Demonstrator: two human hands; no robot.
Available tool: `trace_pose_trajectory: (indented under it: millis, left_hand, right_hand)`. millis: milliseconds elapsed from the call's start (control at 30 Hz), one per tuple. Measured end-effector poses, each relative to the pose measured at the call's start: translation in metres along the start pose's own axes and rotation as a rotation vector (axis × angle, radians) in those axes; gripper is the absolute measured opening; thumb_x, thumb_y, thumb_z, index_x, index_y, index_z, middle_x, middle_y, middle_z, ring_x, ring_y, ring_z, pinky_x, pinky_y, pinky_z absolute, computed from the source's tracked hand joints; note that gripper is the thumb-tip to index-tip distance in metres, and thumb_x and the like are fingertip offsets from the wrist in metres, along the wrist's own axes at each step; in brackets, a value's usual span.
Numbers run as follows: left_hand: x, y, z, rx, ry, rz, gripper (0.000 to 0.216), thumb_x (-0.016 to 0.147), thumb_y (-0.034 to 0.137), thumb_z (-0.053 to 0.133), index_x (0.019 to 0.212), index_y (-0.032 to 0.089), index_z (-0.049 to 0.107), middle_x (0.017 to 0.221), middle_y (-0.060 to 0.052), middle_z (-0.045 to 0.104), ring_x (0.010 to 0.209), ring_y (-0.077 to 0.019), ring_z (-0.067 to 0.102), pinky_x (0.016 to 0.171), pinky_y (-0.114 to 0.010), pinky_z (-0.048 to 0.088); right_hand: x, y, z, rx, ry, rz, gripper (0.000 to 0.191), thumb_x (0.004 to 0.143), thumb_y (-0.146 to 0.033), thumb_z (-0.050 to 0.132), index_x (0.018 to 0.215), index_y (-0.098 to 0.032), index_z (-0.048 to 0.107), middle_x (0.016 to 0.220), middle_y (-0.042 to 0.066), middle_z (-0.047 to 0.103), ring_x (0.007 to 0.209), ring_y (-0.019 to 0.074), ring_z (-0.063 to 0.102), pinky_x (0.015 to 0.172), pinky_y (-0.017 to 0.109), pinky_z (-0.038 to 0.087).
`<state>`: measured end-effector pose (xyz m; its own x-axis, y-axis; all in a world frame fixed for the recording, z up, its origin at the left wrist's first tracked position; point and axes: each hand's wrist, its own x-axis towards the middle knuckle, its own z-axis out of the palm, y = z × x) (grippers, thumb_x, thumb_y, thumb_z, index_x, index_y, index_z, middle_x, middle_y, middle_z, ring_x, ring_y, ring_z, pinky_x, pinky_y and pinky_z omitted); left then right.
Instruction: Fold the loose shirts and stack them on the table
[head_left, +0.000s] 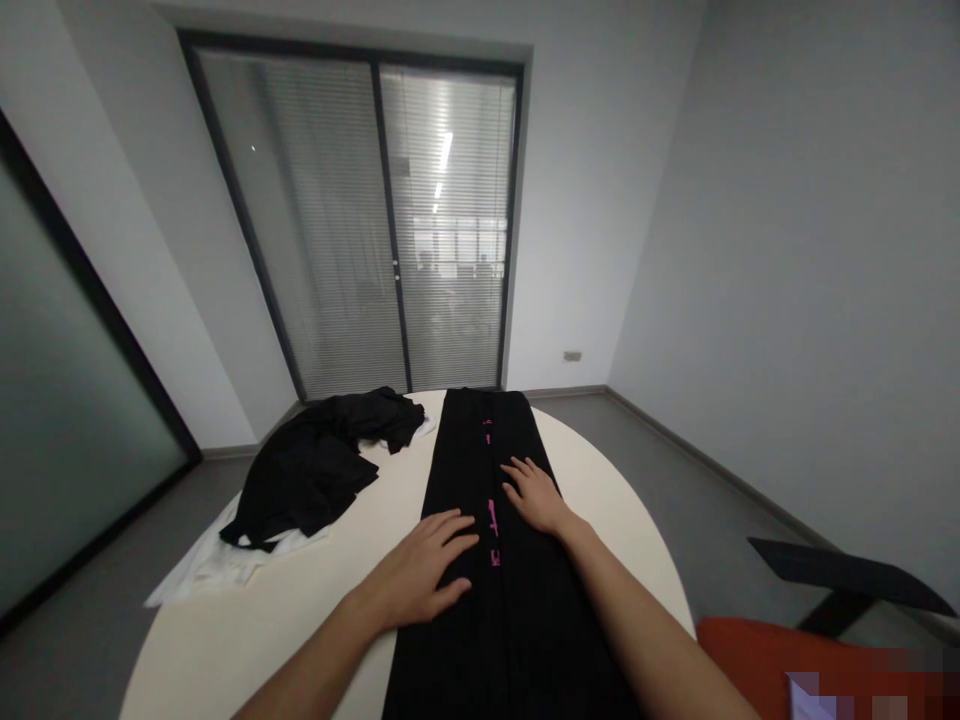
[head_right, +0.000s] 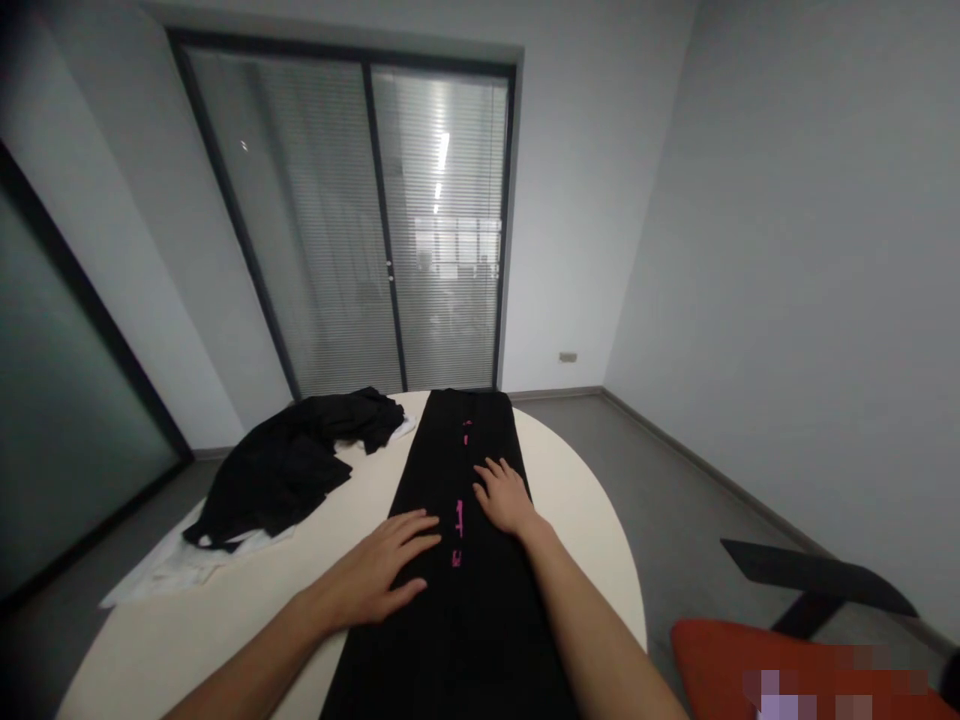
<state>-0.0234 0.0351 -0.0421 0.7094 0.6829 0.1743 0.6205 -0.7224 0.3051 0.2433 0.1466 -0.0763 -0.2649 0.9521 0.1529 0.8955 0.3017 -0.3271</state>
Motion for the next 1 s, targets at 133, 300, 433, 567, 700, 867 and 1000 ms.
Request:
trace_pose_trajectory:
  millis: [133, 300, 433, 567, 700, 867, 1000]
  left_hand:
    - [-0.005, 0.027, -0.015, -0.042, -0.096, 0.073, 0.043, 0.078, 0.052, 0.075, 0.112, 0.027, 0.066, 0.114, -0.003, 0.065, 0.105, -0.0236, 0.061, 0.095, -0.036, 0.047]
    - [-0.004, 0.043, -0.013, -0.047, -0.186, 0.124, 0.054, 0.075, 0.059, 0.075, 0.121, 0.031, 0.065, 0.104, -0.002, 0.066, 0.095, -0.0231, 0.063, 0.084, -0.034, 0.048]
    - [-0.005, 0.043, -0.009, -0.122, -0.237, 0.152, 0.029, 0.081, 0.039, 0.076, 0.109, 0.035, 0.072, 0.100, 0.002, 0.066, 0.094, -0.0188, 0.064, 0.084, -0.028, 0.048]
    - [-0.007, 0.041, -0.007, -0.273, -0.230, 0.165, 0.020, 0.081, 0.024, 0.072, 0.100, 0.030, 0.074, 0.097, 0.003, 0.066, 0.092, -0.0146, 0.065, 0.083, -0.022, 0.048]
    - [-0.007, 0.043, -0.005, -0.345, -0.268, 0.182, 0.017, 0.082, 0.026, 0.073, 0.098, 0.031, 0.076, 0.097, 0.003, 0.065, 0.090, -0.0142, 0.064, 0.089, -0.026, 0.046]
    - [-0.007, 0.052, -0.001, -0.281, -0.336, 0.202, 0.016, 0.080, 0.029, 0.076, 0.095, 0.032, 0.076, 0.094, 0.003, 0.066, 0.092, -0.0179, 0.065, 0.098, -0.037, 0.042]
    - [-0.005, 0.059, 0.003, -0.379, -0.317, 0.282, 0.010, 0.086, 0.023, 0.070, 0.093, 0.025, 0.076, 0.084, 0.001, 0.066, 0.078, -0.0127, 0.064, 0.079, -0.021, 0.047]
  right_hand:
    - [-0.016, 0.004, -0.007, 0.158, 0.039, -0.161, 0.040, 0.094, -0.037, 0.054, 0.130, -0.023, 0.064, 0.142, 0.009, 0.056, 0.136, 0.0240, 0.046, 0.117, 0.042, 0.032]
    - [-0.022, 0.001, -0.015, 0.184, -0.024, -0.269, 0.037, 0.093, -0.035, 0.057, 0.128, -0.030, 0.066, 0.141, 0.007, 0.056, 0.133, 0.0247, 0.048, 0.116, 0.044, 0.032]
    - [-0.024, -0.005, -0.018, 0.212, -0.087, -0.338, 0.040, 0.092, -0.022, 0.052, 0.128, -0.032, 0.067, 0.146, 0.005, 0.051, 0.137, 0.0230, 0.043, 0.117, 0.043, 0.030]
    - [-0.026, -0.009, -0.020, 0.237, -0.117, -0.326, 0.036, 0.089, -0.020, 0.054, 0.119, -0.032, 0.071, 0.144, 0.004, 0.052, 0.135, 0.0240, 0.046, 0.119, 0.049, 0.024]
    - [-0.026, -0.011, -0.022, 0.265, -0.120, -0.323, 0.029, 0.087, -0.019, 0.057, 0.109, -0.029, 0.073, 0.142, 0.004, 0.054, 0.132, 0.0235, 0.049, 0.118, 0.047, 0.026]
    - [-0.028, -0.015, -0.027, 0.317, -0.157, -0.369, 0.023, 0.079, -0.012, 0.061, 0.092, -0.024, 0.075, 0.138, 0.007, 0.056, 0.130, 0.0249, 0.050, 0.112, 0.044, 0.036]
    - [-0.029, -0.019, -0.029, 0.321, -0.176, -0.412, 0.022, 0.073, -0.010, 0.064, 0.088, -0.023, 0.075, 0.138, 0.007, 0.055, 0.131, 0.0264, 0.049, 0.113, 0.045, 0.034]
